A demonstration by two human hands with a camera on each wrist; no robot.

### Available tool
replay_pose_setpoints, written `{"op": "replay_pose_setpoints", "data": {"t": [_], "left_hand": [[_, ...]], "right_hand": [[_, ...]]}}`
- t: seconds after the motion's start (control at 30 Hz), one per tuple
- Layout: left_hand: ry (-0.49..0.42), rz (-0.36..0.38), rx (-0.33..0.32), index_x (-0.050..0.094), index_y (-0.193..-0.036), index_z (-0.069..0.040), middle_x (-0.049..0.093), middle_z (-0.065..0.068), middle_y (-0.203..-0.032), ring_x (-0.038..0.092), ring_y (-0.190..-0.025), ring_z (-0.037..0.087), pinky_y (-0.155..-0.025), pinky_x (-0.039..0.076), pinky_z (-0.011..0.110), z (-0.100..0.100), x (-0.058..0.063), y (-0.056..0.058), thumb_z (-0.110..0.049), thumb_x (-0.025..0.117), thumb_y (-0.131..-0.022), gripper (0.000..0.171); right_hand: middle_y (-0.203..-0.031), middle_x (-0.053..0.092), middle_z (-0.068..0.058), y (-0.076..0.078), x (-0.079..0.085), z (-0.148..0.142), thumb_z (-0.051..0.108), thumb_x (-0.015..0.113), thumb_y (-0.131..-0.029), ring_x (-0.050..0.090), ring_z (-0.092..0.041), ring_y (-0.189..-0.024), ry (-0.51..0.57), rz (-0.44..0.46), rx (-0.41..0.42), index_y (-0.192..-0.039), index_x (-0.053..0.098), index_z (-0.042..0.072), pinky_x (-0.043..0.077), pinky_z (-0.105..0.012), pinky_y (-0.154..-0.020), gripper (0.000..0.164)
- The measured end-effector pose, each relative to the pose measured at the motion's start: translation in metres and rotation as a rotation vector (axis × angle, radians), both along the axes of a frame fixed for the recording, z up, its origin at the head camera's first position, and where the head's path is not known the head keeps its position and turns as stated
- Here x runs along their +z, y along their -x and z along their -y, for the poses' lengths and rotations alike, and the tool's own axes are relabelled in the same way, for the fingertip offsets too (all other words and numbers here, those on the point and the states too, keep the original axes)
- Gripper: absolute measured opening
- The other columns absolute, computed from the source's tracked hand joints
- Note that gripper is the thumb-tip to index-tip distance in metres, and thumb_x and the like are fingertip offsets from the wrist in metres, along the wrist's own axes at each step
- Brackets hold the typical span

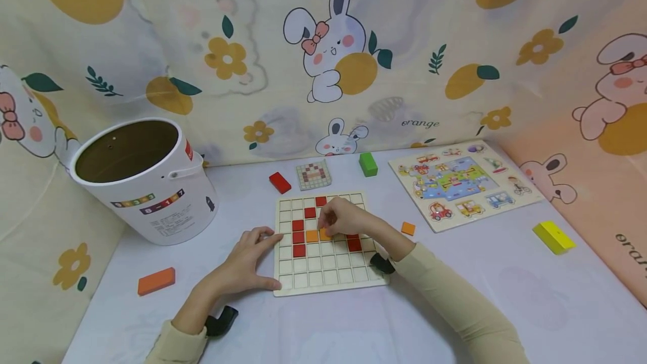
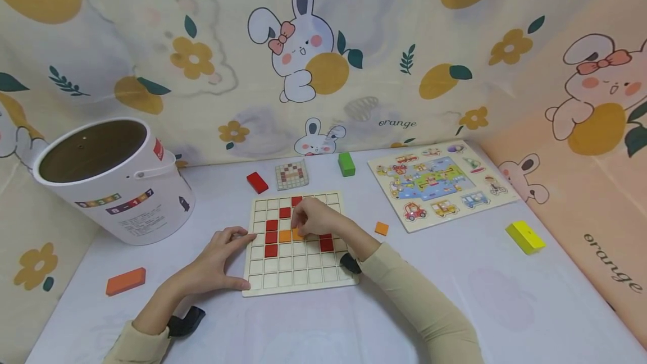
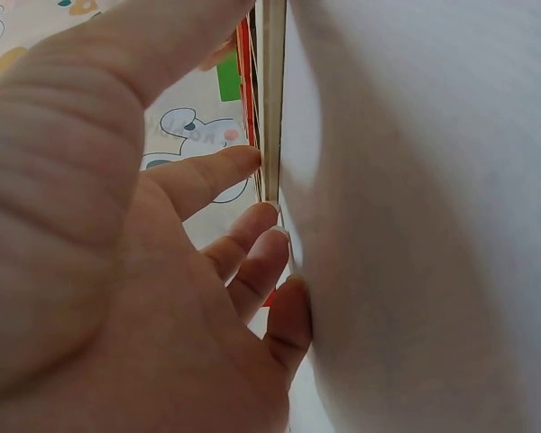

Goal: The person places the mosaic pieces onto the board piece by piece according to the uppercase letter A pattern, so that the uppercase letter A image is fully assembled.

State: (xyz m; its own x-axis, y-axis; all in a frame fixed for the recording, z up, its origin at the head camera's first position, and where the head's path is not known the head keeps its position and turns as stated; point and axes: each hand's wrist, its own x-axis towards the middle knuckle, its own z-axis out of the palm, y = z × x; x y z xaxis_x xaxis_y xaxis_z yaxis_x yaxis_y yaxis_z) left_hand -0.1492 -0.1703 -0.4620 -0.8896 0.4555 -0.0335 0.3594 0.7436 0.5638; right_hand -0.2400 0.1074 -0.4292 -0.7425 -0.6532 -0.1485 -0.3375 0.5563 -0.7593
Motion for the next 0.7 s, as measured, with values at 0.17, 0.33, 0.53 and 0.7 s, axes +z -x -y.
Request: {"op": "replay_pose_setpoints", "data": {"t": [0.17,0.33,0.53,0.7], "left_hand": [[-0.003,0.000,-0.003,0.049,-0.148,-0.013,0.041,0.009,-0.143,0.036,-0.121,0.025,-0.097,0.040,0.049,0.000,0.000,0.000,-0.051,0.091,-0.063,0.102],[0.003,-0.007,-0.007,0.048,-0.148,-0.014,0.040,0.008,-0.144,0.035,-0.121,0.025,-0.098,0.040,0.050,0.000,0.000,0.000,-0.051,0.090,-0.063,0.102],[0.001,-0.018,-0.014,0.049,-0.148,-0.013,0.041,0.008,-0.143,0.036,-0.123,0.026,-0.099,0.039,0.051,0.001,0.000,0.000,-0.052,0.090,-0.064,0.101],[-0.007,-0.016,-0.018,0.049,-0.147,-0.012,0.041,0.009,-0.142,0.036,-0.123,0.027,-0.099,0.038,0.052,0.001,0.000,-0.001,-0.053,0.090,-0.064,0.101]], "right_hand": [[-0.077,0.062,0.000,-0.003,0.002,0.002,-0.006,0.075,-0.083,0.052,-0.014,-0.072,-0.039,-0.044,-0.030,-0.089,0.073,0.004,0.045,-0.026,-0.065,0.012],[-0.077,0.060,-0.001,-0.005,0.009,-0.012,-0.004,0.074,-0.085,0.054,-0.016,-0.073,-0.021,-0.107,-0.084,-0.099,0.072,0.002,0.046,-0.027,-0.067,0.015],[-0.086,0.065,-0.008,-0.007,0.016,-0.066,-0.005,0.070,-0.085,0.059,-0.020,-0.080,0.063,-0.120,-0.162,-0.103,0.069,-0.005,0.050,-0.031,-0.072,0.019],[-0.099,0.067,-0.014,-0.017,0.004,-0.118,-0.005,0.073,-0.083,0.059,-0.027,-0.091,0.063,-0.139,-0.255,-0.105,0.069,-0.005,0.049,-0.032,-0.075,0.023]]}}
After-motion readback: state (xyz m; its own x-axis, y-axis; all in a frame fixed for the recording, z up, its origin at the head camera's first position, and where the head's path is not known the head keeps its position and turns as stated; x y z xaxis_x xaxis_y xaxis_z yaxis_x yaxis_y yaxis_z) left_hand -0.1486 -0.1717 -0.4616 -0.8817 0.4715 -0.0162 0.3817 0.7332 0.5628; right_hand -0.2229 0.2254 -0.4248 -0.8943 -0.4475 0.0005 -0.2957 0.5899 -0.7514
